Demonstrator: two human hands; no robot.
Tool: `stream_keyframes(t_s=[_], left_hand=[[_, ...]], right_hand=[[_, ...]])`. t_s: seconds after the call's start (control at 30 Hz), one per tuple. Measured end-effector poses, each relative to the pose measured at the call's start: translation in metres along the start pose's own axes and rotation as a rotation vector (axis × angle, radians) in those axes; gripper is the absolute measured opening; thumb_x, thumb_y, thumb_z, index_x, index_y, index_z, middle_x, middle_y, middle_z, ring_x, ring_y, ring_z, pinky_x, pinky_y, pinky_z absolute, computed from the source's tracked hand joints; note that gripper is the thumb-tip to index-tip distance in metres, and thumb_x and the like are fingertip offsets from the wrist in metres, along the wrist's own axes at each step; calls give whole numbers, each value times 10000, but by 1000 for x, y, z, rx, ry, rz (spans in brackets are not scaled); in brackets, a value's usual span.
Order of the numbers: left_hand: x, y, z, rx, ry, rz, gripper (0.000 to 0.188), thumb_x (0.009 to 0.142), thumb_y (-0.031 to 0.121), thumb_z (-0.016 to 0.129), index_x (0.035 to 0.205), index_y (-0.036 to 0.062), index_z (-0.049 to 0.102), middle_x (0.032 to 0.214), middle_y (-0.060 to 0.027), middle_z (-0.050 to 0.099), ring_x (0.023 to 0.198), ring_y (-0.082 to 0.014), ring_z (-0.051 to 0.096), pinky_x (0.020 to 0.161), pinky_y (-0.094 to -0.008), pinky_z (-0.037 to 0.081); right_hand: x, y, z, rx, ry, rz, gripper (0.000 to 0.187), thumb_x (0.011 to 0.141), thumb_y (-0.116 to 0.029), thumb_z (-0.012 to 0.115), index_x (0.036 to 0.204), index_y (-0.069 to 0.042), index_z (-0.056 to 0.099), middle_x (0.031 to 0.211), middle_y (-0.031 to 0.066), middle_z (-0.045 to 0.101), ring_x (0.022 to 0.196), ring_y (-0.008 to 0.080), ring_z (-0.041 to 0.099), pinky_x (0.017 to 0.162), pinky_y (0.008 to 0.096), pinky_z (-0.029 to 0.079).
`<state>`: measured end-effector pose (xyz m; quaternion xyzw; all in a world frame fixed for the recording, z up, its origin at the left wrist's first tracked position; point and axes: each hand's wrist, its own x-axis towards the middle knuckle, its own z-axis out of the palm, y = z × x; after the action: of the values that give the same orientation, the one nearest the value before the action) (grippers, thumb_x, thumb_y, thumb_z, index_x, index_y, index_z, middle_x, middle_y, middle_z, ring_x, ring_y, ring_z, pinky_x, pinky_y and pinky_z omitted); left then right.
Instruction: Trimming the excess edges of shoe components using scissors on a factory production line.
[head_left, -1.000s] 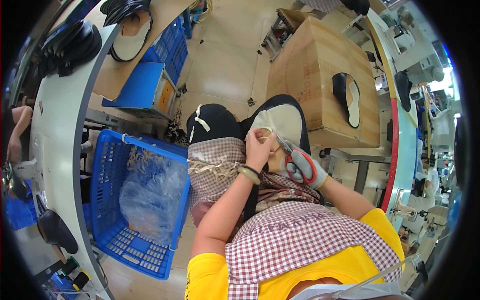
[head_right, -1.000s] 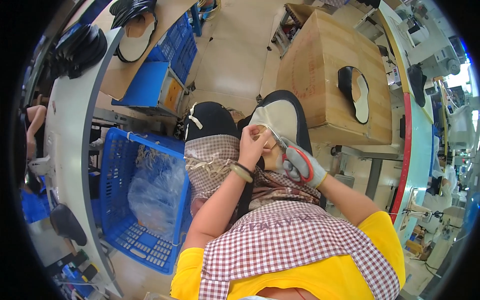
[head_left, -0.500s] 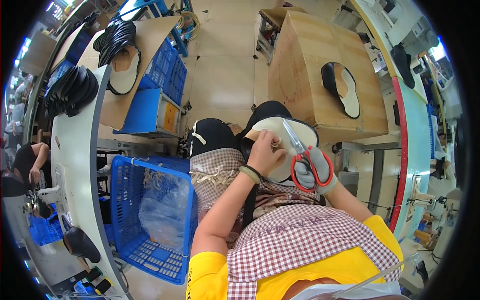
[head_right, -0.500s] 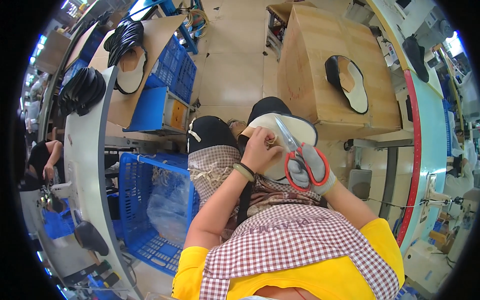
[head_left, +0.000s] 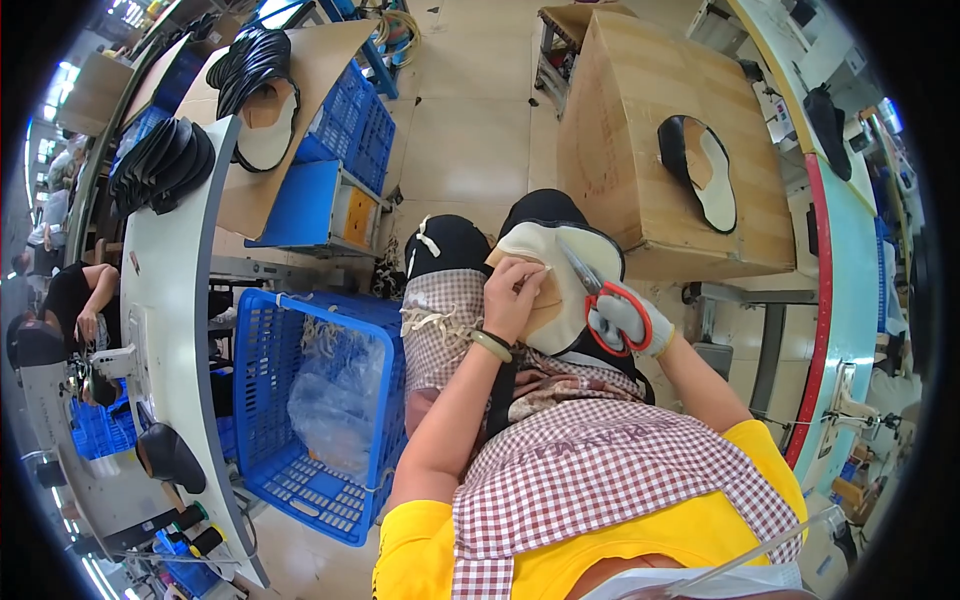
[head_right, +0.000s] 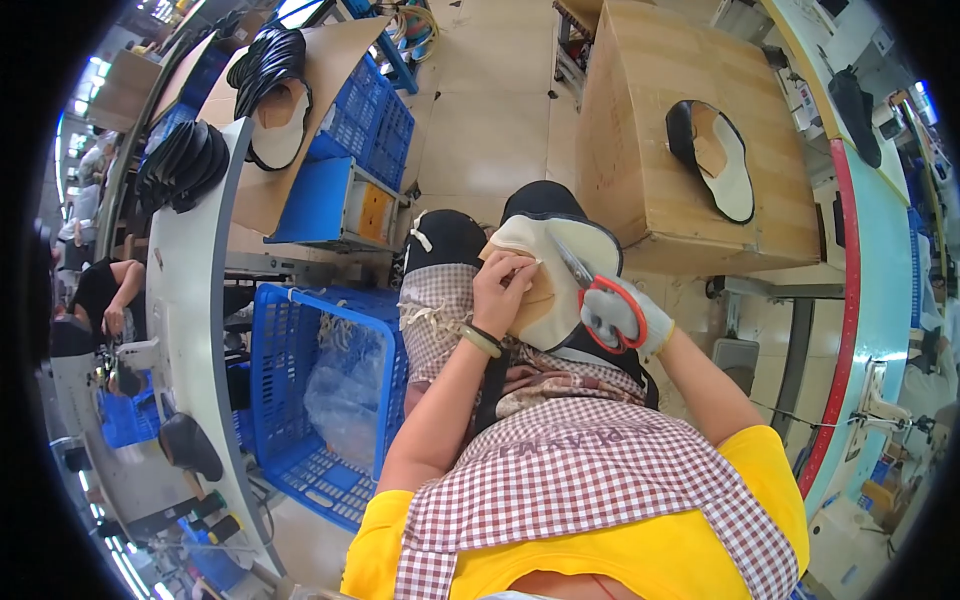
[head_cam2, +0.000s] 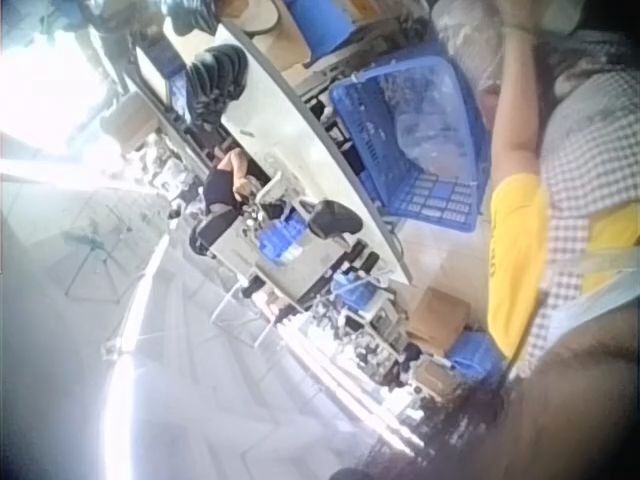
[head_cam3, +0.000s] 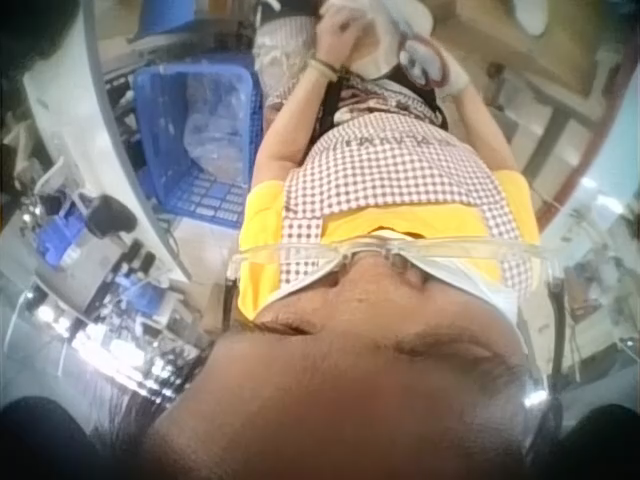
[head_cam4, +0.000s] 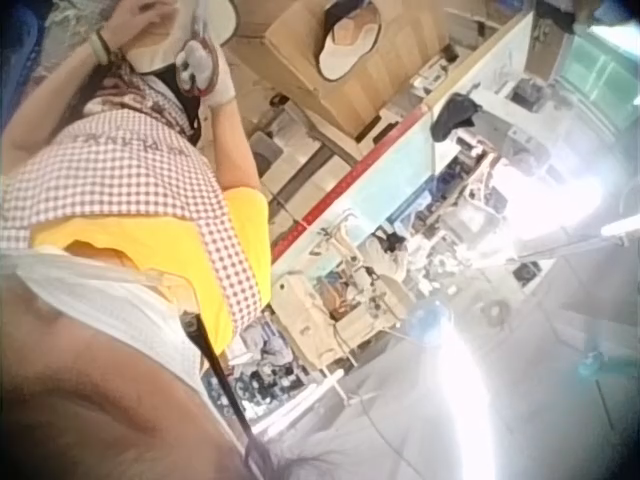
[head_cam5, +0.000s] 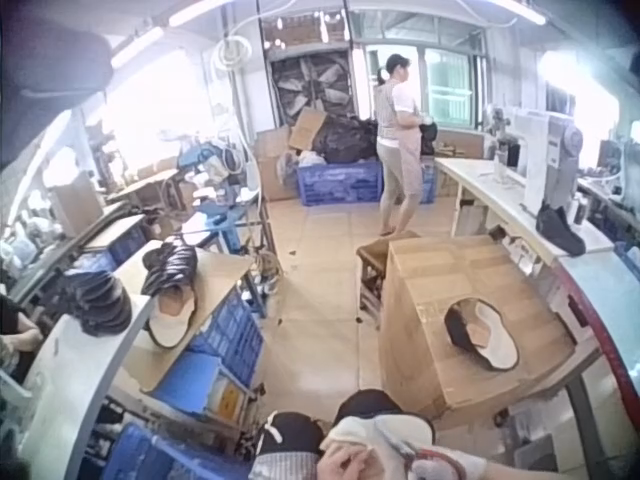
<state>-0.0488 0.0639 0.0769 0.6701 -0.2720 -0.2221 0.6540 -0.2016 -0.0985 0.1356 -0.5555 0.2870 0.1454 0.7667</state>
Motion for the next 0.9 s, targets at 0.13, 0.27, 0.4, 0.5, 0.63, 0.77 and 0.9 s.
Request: stream_keyframes(t_s=[0.13, 0.27, 0.4, 0.5, 0.63, 0.77, 0.9], left_hand=[[-15, 14, 11, 157, 98, 75, 43, 851, 6, 607, 886, -19, 601, 893, -68, 577, 718, -129, 590, 641, -237, 489], [-20, 19, 14, 168, 125, -18, 74, 867, 35, 599, 914, -21, 584, 925, -79, 583, 757, -138, 591, 694, -250, 488], [-21, 22, 15, 89, 145, -89, 113, 856, 92, 616, 871, -16, 585, 933, -112, 597, 789, -215, 610, 702, -297, 494], [-22, 25, 17, 113, 125, -76, 125, 848, 103, 626, 852, -17, 593, 932, -118, 596, 796, -220, 609, 721, -301, 492], [-18, 17, 11, 21, 91, -191, 119, 831, 93, 640, 842, -20, 601, 928, -103, 597, 773, -183, 592, 715, -288, 480], [-17, 13, 9, 19, 29, -317, 128, 843, 101, 637, 852, -25, 615, 985, -52, 612, 777, -87, 560, 695, -239, 463], [-18, 17, 12, -3, 63, -231, 121, 835, 101, 644, 835, -18, 622, 996, -62, 608, 762, -95, 559, 690, -243, 465]], right_hand=[[-24, -2, 5, 117, -37, 59, 397, 918, -298, 543, 1268, -117, 497, 749, 19, 581, 500, 56, 492, 441, 196, 399], [-31, -4, 1, -14, -125, 44, 523, 924, -313, 533, 1400, -151, 389, 756, 14, 571, 507, 40, 481, 457, 191, 417], [-32, -12, 5, -66, -148, 62, 550, 928, -322, 520, 1426, -152, 360, 748, 4, 557, 506, 34, 478, 457, 191, 423], [-27, -11, 3, -28, -141, 74, 663, 889, -429, 583, 1431, -127, 349, 768, -4, 582, 518, 44, 494, 457, 178, 412], [-22, -12, 2, 15, -125, 107, 610, 893, -419, 579, 1392, -120, 394, 763, -4, 583, 513, 40, 488, 448, 172, 401], [-25, -4, 1, 117, -133, 105, 522, 928, -363, 538, 1381, -136, 414, 745, -16, 544, 490, 20, 447, 437, 166, 391], [-24, -7, 2, 84, -107, 110, 541, 921, -347, 566, 1391, -134, 406, 734, -28, 540, 532, 22, 459, 444, 167, 382]])
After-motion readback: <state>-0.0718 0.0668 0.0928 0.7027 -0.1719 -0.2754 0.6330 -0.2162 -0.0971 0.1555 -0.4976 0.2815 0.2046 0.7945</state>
